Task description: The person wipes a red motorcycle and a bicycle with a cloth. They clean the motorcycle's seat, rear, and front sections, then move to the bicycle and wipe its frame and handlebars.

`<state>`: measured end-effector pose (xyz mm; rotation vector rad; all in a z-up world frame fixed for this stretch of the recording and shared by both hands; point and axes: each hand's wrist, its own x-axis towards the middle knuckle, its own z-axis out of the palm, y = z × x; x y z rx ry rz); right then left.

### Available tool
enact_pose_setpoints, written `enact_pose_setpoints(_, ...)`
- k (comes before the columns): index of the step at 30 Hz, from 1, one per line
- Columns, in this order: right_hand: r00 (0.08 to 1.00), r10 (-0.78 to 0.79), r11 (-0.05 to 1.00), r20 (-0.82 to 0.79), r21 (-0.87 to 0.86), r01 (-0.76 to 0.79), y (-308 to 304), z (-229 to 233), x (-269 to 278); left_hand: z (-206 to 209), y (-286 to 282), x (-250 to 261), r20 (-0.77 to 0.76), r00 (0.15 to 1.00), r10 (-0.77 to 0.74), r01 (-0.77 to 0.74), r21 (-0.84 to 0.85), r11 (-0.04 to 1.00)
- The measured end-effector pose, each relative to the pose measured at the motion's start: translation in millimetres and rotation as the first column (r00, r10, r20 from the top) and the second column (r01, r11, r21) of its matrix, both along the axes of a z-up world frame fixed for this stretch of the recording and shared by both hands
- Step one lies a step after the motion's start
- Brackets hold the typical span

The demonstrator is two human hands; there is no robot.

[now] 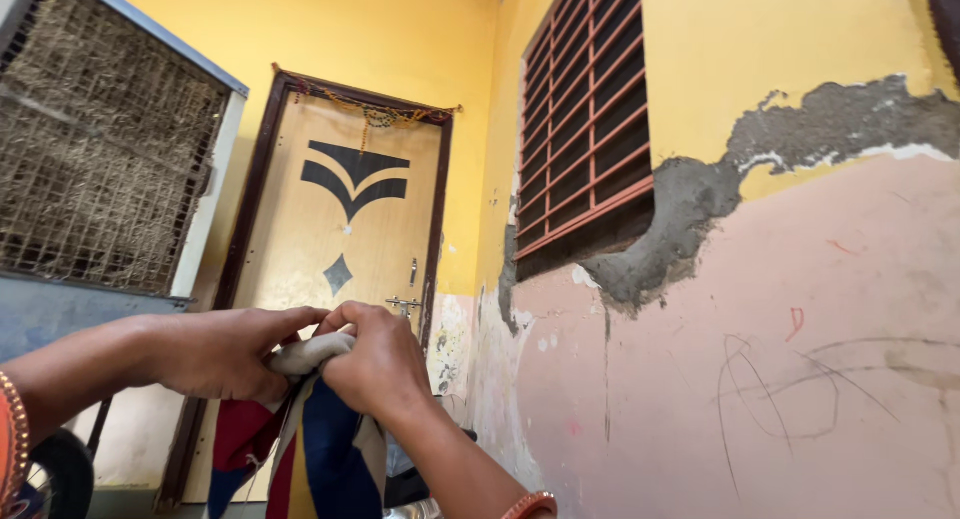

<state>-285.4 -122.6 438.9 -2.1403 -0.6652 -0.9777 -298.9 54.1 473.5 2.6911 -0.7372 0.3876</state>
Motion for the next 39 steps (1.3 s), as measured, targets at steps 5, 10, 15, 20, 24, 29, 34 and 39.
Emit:
enact_pose_setpoints(5,0.995,0.085,0.996,0.048,0.004,-0.086,10,1,18,-19,17,-2,0.059,0.995,0.074,-0.07,-0.059,0.996)
enact_pose_setpoints(10,0.986,0.165,0.984,-0.03,-0.061,-0.167,22,-5,35,-12,41,-6,0.024,0.994,0.111,-0.113,0.072,0.991)
enact_pose_setpoints(15,0.989,0.142,0.984,-0.038,-0.104,-0.145,39,-8,50,-5,68,10,-0.091,0.995,0.038,-0.027,0.12,0.992)
enact_pose_setpoints(20,0.986,0.127,0.974,-0.111,-0.174,-0.145,70,-10,57,-14,110,33,-0.127,0.992,0.021,-0.007,0.115,0.993)
enact_pose_setpoints(24,0.98,-0.049,0.95,-0.194,-0.311,-0.014,113,-6,57,-17,157,41,-0.134,0.99,0.033,-0.017,0.122,0.992)
enact_pose_setpoints(29,0.979,-0.014,0.887,-0.202,-0.454,-0.081,186,-13,61,-29,234,41,-0.218,0.953,0.211,-0.221,-0.02,0.975)
enact_pose_setpoints(34,0.99,0.076,0.886,-0.122,-0.447,-0.123,265,-9,76,-30,312,52,-0.169,0.945,0.279,-0.283,0.0,0.959)
enact_pose_setpoints(39,1.0,0.005,0.851,-0.007,-0.525,-0.008,328,-14,106,-41,389,83,-0.038,0.907,0.42,-0.419,0.045,0.907)
